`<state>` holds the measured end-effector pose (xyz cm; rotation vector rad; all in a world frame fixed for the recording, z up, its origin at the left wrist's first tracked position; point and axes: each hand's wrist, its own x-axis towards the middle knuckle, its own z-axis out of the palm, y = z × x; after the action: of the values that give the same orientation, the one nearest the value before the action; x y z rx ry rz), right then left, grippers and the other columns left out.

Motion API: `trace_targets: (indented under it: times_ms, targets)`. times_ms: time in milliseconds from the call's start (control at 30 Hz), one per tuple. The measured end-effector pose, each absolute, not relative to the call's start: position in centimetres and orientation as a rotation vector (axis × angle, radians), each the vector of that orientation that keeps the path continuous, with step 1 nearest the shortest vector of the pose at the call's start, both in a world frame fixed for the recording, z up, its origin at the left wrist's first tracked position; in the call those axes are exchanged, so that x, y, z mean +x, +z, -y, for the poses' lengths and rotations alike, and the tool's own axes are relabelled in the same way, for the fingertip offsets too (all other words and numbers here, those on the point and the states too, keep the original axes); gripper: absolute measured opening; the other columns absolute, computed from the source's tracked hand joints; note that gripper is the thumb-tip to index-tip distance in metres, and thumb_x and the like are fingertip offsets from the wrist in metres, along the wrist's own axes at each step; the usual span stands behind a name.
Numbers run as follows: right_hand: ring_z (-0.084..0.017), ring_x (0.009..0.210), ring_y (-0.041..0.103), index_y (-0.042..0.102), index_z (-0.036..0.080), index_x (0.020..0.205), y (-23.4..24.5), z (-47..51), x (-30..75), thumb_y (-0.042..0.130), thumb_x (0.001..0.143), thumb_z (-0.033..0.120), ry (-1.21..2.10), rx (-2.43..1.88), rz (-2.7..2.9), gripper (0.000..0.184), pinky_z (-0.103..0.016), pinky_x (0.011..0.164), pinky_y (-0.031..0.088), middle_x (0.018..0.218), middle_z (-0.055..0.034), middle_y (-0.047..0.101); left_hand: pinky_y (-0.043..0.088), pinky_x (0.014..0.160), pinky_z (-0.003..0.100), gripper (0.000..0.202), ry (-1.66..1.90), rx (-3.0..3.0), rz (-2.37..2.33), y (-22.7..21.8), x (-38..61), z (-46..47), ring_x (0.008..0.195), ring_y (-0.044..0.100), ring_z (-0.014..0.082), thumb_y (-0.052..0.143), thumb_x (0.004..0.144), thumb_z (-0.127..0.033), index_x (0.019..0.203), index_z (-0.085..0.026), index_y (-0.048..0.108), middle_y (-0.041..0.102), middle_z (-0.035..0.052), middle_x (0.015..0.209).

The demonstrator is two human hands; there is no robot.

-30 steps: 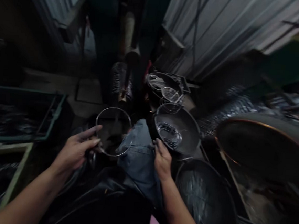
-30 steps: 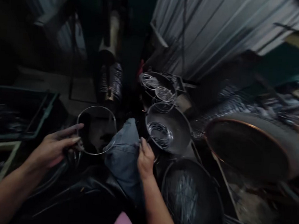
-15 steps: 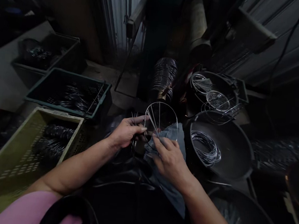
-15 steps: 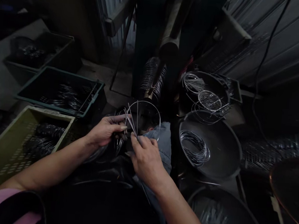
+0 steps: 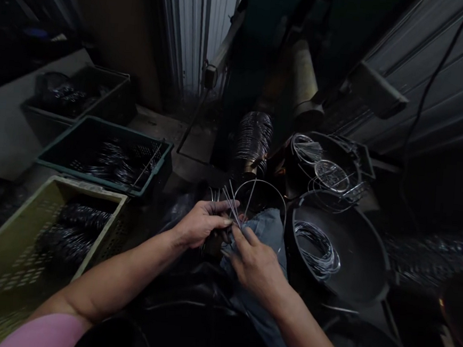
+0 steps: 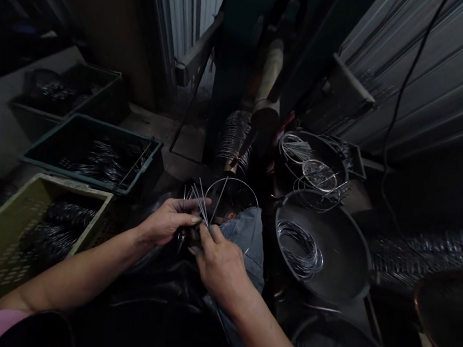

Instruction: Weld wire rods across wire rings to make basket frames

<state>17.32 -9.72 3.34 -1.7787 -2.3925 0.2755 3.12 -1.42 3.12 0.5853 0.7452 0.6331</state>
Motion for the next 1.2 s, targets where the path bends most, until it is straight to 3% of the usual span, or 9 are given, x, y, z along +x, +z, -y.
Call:
trace_targets:
  times_ms: [267,567,767,1000,1200]
  targets:
    - [-0.024,0.081,0.063,0.045,0.01,0.126,4.1,8.5,19.0,0.044,0.084,0.025,0.286,-1.798,2.425,0.045,-0.033,0.063,0.051,0.114,-0.0194,0.055,0.043,0.044,0.021,0.05,0.626,0.625,-0.721,3.4,4.4,0.0,0.043,0.055,0.0091,0.066,0.059,-0.008,0.108,-0.012,0.062,0.059,-0.0033,0.058]
    - [-0.027,0.098,0.059,0.044,0.012,0.126,5.4,6.4,20.3,0.045,0.082,0.022,0.336,-1.75,2.421,0.045,-0.037,0.073,0.051,0.116,-0.0179,0.055,0.045,0.047,0.023,0.054,0.659,0.639,-0.732,3.9,5.7,-1.6,0.046,0.056,0.0101,0.066,0.06,-0.01,0.113,-0.012,0.059,0.059,-0.0014,0.061]
    - [-0.024,0.084,0.061,0.045,0.012,0.124,6.5,5.3,20.3,0.045,0.082,0.022,0.417,-1.818,2.386,0.043,-0.034,0.067,0.05,0.107,-0.0148,0.056,0.046,0.048,0.023,0.053,0.692,0.633,-0.679,3.9,6.1,-2.6,0.048,0.056,0.0104,0.065,0.06,-0.008,0.112,-0.013,0.06,0.055,-0.0032,0.056]
    - [-0.021,0.082,0.058,0.046,0.014,0.121,7.1,4.9,20.3,0.043,0.082,0.018,0.463,-1.801,2.329,0.04,-0.032,0.067,0.047,0.102,-0.0117,0.055,0.047,0.046,0.024,0.054,0.671,0.665,-0.675,3.9,6.3,-3.0,0.044,0.055,0.0106,0.065,0.063,-0.01,0.116,-0.014,0.058,0.057,-0.0026,0.056]
    - [-0.022,0.082,0.057,0.049,0.012,0.118,6.6,5.5,20.5,0.044,0.084,0.022,0.379,-1.698,2.29,0.036,-0.033,0.068,0.046,0.098,-0.0122,0.057,0.045,0.044,0.021,0.046,0.707,0.69,-0.649,3.8,6.1,-3.2,0.042,0.054,0.0087,0.064,0.062,-0.007,0.107,-0.013,0.063,0.054,-0.004,0.054]
